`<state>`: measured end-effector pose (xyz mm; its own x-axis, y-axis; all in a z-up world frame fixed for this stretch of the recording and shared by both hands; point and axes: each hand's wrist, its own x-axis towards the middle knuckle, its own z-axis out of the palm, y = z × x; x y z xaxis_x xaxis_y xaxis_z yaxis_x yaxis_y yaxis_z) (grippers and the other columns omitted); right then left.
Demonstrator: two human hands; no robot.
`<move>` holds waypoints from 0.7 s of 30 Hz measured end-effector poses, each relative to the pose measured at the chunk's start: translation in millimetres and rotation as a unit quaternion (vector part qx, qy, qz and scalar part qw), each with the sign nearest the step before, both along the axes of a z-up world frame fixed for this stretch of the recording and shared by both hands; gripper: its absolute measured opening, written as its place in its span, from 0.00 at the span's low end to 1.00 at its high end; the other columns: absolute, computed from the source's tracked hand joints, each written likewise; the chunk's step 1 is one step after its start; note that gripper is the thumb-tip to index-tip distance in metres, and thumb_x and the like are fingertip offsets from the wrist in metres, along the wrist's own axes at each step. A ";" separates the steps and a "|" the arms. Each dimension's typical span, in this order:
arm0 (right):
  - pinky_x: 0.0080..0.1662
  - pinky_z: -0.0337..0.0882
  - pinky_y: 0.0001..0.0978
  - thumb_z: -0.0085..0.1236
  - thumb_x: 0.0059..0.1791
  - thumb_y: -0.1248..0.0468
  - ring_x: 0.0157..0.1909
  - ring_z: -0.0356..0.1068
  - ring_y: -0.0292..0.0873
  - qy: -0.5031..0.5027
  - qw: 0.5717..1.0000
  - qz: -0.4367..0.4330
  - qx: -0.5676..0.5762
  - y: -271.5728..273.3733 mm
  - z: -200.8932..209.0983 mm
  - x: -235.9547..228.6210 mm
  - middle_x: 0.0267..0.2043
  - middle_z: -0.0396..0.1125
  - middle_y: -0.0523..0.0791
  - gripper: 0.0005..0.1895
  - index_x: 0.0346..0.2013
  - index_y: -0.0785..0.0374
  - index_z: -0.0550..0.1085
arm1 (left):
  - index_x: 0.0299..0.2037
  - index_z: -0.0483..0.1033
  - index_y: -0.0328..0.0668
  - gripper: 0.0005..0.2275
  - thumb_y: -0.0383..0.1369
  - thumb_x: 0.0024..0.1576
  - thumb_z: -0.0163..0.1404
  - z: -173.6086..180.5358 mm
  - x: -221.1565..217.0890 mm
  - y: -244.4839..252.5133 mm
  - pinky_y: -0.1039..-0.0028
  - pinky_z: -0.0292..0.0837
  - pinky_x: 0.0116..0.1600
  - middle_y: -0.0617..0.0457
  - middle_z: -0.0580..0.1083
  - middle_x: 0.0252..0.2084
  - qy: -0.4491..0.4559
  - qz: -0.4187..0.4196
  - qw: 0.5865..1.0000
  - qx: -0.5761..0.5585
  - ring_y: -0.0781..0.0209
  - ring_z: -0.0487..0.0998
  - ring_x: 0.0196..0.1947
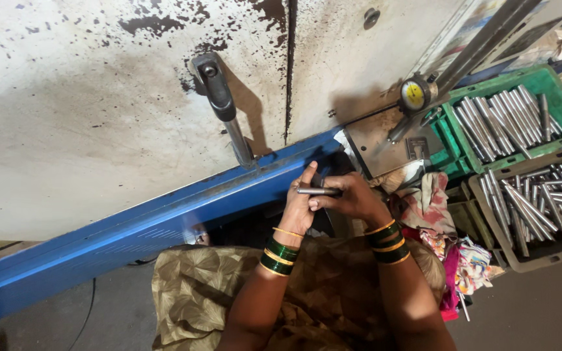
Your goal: The person operates a lathe to machine small metal rods, then removes each rod and manually deburrs its ends using a handheld file. The finished rods are placed into a green bin. The process is repeated for multiple rods.
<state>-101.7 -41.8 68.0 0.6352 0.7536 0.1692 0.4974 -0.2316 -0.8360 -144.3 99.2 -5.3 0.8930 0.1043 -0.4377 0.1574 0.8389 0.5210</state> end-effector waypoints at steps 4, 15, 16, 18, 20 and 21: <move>0.34 0.70 0.26 0.68 0.48 0.63 0.30 0.74 0.30 -0.004 0.997 0.013 0.077 -5.0 -9.3 1.3 0.27 0.75 0.43 0.09 0.28 0.63 0.76 | 0.24 0.65 0.50 0.16 0.43 0.58 0.58 4.4 0.7 0.8 0.83 0.49 0.13 0.64 0.62 0.17 0.055 0.003 0.998 -0.007 0.75 0.57 0.09; 0.37 0.63 0.23 0.61 0.53 0.64 0.34 0.62 0.28 0.106 0.977 -0.137 0.125 -4.5 -23.7 7.0 0.32 0.67 0.35 0.08 0.41 0.67 0.77 | 0.23 0.64 0.47 0.19 0.45 0.61 0.55 -1.9 0.3 10.1 0.82 0.49 0.15 0.61 0.62 0.17 0.039 0.026 0.998 -0.043 0.72 0.58 0.10; 0.38 0.65 0.22 0.59 0.54 0.64 0.36 0.64 0.28 0.141 0.969 -0.142 0.145 -3.8 -22.1 6.7 0.34 0.68 0.35 0.09 0.44 0.67 0.76 | 0.23 0.64 0.47 0.19 0.45 0.61 0.55 -2.2 0.4 10.5 0.82 0.49 0.15 0.61 0.61 0.16 0.028 0.026 0.998 -0.045 0.73 0.57 0.10; 0.43 0.67 0.23 0.56 0.55 0.65 0.41 0.66 0.29 0.123 0.971 -0.130 0.156 -3.2 -16.5 6.7 0.39 0.69 0.37 0.11 0.50 0.69 0.75 | 0.24 0.64 0.47 0.19 0.45 0.62 0.54 -1.4 -0.1 11.4 0.82 0.49 0.15 0.61 0.61 0.17 0.012 0.026 0.998 -0.052 0.73 0.57 0.10; 0.45 0.67 0.24 0.55 0.55 0.67 0.43 0.66 0.31 0.103 0.978 -0.110 0.145 -2.7 -9.5 5.4 0.41 0.68 0.39 0.14 0.54 0.70 0.75 | 0.25 0.64 0.46 0.18 0.45 0.62 0.53 0.8 -0.8 12.4 0.82 0.50 0.15 0.61 0.62 0.18 0.003 0.026 0.998 -0.060 0.73 0.57 0.10; 0.44 0.67 0.25 0.55 0.55 0.67 0.42 0.65 0.33 0.091 0.983 -0.096 0.129 -5.1 -5.1 4.1 0.40 0.66 0.40 0.15 0.56 0.69 0.75 | 0.26 0.65 0.46 0.17 0.44 0.63 0.53 2.2 -1.0 13.1 0.82 0.50 0.15 0.61 0.63 0.19 0.015 0.029 0.997 -0.065 0.73 0.58 0.11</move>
